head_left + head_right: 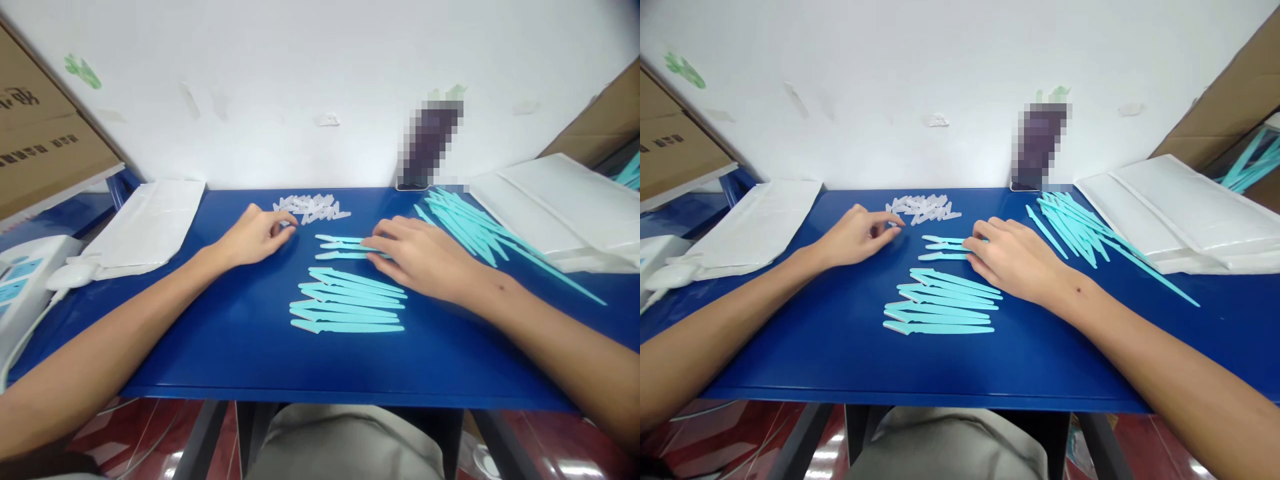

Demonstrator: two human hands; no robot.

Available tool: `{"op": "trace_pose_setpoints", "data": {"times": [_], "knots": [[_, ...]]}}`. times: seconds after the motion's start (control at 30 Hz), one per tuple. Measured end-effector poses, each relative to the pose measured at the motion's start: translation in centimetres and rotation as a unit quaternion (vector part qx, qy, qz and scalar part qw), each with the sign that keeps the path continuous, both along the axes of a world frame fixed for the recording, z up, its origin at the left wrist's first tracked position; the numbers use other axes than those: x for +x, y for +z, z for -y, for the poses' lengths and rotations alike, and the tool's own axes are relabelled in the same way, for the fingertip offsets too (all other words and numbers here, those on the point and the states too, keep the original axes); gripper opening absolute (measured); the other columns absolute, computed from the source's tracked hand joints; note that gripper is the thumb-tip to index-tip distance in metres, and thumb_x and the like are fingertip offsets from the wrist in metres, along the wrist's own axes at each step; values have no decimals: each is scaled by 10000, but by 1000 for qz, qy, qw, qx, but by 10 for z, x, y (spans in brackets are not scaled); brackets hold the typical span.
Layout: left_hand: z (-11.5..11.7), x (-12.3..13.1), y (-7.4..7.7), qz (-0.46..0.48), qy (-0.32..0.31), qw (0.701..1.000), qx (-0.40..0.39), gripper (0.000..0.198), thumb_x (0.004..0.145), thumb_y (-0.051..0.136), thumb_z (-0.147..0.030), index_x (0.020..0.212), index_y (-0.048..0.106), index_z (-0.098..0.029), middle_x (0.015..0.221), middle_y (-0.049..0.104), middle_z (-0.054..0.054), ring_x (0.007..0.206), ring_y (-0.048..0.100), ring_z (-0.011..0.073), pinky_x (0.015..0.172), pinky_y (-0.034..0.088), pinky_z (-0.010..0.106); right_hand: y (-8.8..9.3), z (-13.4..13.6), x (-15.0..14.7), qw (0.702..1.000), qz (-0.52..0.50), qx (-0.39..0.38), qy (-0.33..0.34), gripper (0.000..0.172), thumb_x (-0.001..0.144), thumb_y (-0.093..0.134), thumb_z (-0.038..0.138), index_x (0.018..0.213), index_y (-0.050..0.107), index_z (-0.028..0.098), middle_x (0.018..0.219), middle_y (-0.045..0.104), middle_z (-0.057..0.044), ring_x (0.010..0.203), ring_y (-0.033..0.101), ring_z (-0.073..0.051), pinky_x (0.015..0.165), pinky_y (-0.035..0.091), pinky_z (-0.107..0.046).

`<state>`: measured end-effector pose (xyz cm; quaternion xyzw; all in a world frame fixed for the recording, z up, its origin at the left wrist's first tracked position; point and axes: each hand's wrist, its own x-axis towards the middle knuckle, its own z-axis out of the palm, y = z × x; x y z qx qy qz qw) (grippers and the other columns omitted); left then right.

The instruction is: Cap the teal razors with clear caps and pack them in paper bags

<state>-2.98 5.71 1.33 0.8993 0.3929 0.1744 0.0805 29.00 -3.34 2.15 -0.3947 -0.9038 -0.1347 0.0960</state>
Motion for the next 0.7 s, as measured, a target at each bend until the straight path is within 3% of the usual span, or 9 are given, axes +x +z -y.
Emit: {"op": "trace_pose_setpoints", "data": {"times": [0.07,0.13,0.23,0.4,0.47,0.6,0.7], "knots": [[-12,-15,1,-23,63,997,26,379,978,507,-386,1175,747,-169,550,616,-18,507,578,177,650,431,299,2,2,0,999,-22,-10,25,323,1049,468,311,1096,746,154,1061,702,-137,877,630,-247,766,432,-368],[-21,-26,3,-47,80,996,11,453,982,498,-402,1320,699,-174,588,654,-6,538,612,202,647,436,303,3,6,-2,996,-32,-58,61,302,1041,503,331,1082,757,173,1002,715,-111,849,651,-233,767,447,-363],[-28,-33,5,-92,37,995,-16,536,1017,445,-440,1475,604,-211,723,735,22,627,667,222,696,474,313,2,8,-6,988,-28,-125,88,272,1030,523,289,985,773,191,889,715,-73,803,663,-210,752,453,-345],[-27,-30,0,-106,-19,994,9,509,1037,379,-428,1346,716,-204,1192,774,106,1038,724,293,906,516,382,0,7,-8,989,-8,-126,74,287,1015,502,212,934,775,177,876,716,-73,802,667,-213,735,446,-347],[-25,-29,-3,-88,-16,996,20,496,1032,405,-440,1295,747,-196,1133,785,113,978,728,287,870,521,375,1,7,-8,993,16,-108,52,275,999,508,188,917,769,162,878,717,-81,782,660,-221,722,435,-356],[-25,-30,-5,-33,14,999,6,488,1011,499,-455,1386,687,-207,818,759,51,712,679,214,734,496,309,6,9,-5,993,95,-70,-18,281,942,517,119,731,698,162,767,691,-83,649,600,-207,682,389,-366],[-26,-30,-4,-37,17,999,11,448,1010,505,-459,1291,751,-213,785,726,46,656,627,192,702,469,295,8,11,-3,990,119,-54,-44,255,901,537,109,684,650,176,718,678,-76,594,557,-189,625,332,-353]]}}
